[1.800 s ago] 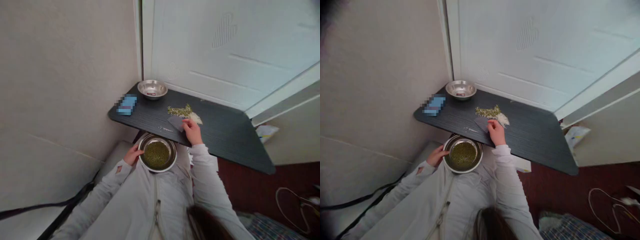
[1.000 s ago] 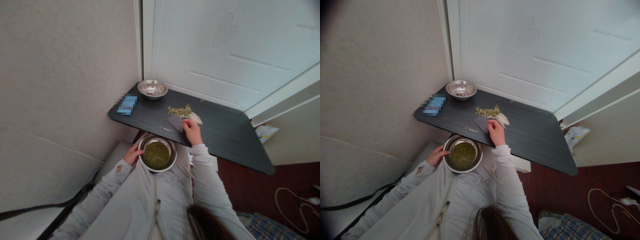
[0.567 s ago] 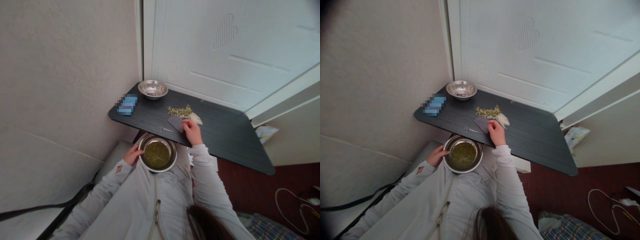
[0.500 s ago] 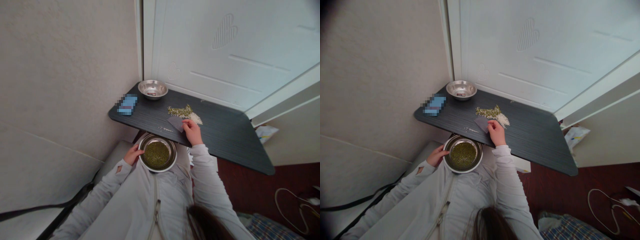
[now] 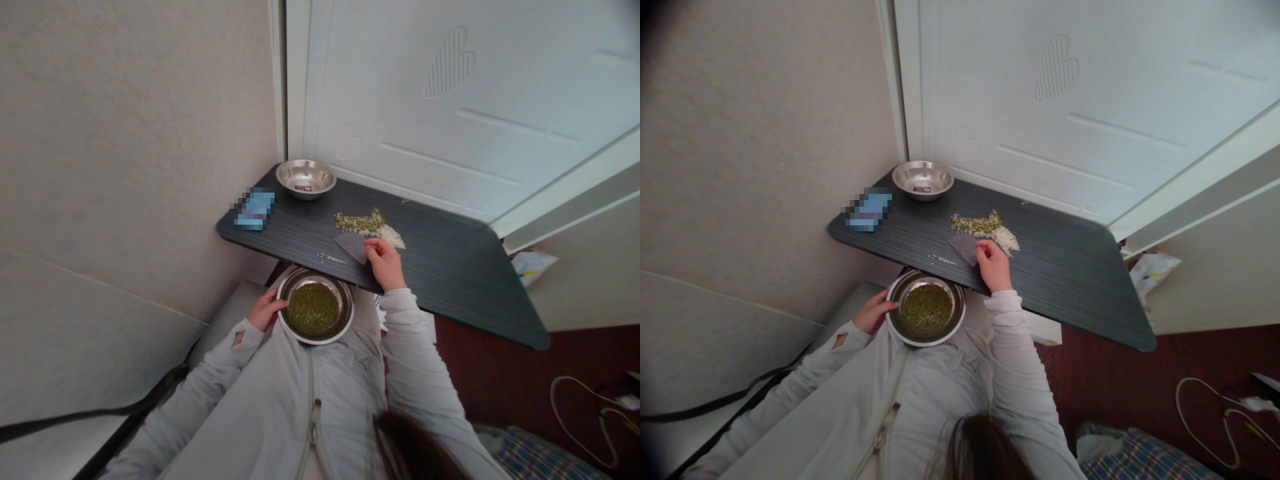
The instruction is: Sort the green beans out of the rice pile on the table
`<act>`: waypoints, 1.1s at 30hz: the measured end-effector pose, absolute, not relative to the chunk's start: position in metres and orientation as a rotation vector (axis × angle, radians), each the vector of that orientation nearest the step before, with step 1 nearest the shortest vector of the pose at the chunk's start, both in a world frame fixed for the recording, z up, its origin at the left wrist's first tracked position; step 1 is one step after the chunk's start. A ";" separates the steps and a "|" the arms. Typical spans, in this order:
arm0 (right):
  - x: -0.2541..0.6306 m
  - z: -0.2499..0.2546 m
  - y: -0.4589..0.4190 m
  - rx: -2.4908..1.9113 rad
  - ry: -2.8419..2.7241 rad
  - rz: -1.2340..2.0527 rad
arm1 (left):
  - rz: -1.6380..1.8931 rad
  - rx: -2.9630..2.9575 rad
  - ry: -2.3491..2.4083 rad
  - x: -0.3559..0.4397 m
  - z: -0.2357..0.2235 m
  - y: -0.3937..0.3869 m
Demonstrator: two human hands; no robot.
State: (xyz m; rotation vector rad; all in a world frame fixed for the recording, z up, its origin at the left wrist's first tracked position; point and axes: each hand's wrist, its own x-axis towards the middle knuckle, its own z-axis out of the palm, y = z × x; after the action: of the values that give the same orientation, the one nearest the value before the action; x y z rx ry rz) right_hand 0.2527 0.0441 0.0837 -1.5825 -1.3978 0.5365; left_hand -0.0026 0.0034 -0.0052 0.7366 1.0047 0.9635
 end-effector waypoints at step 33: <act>0.254 0.083 0.044 -1.582 -1.412 0.528 | 0.966 0.730 0.973 -0.002 -0.004 0.003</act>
State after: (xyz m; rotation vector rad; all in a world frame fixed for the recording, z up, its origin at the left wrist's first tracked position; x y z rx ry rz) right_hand 0.2537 0.0444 0.0827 -1.5820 -1.4120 0.5280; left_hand -0.0022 0.0028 -0.0045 0.7303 0.9731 0.9656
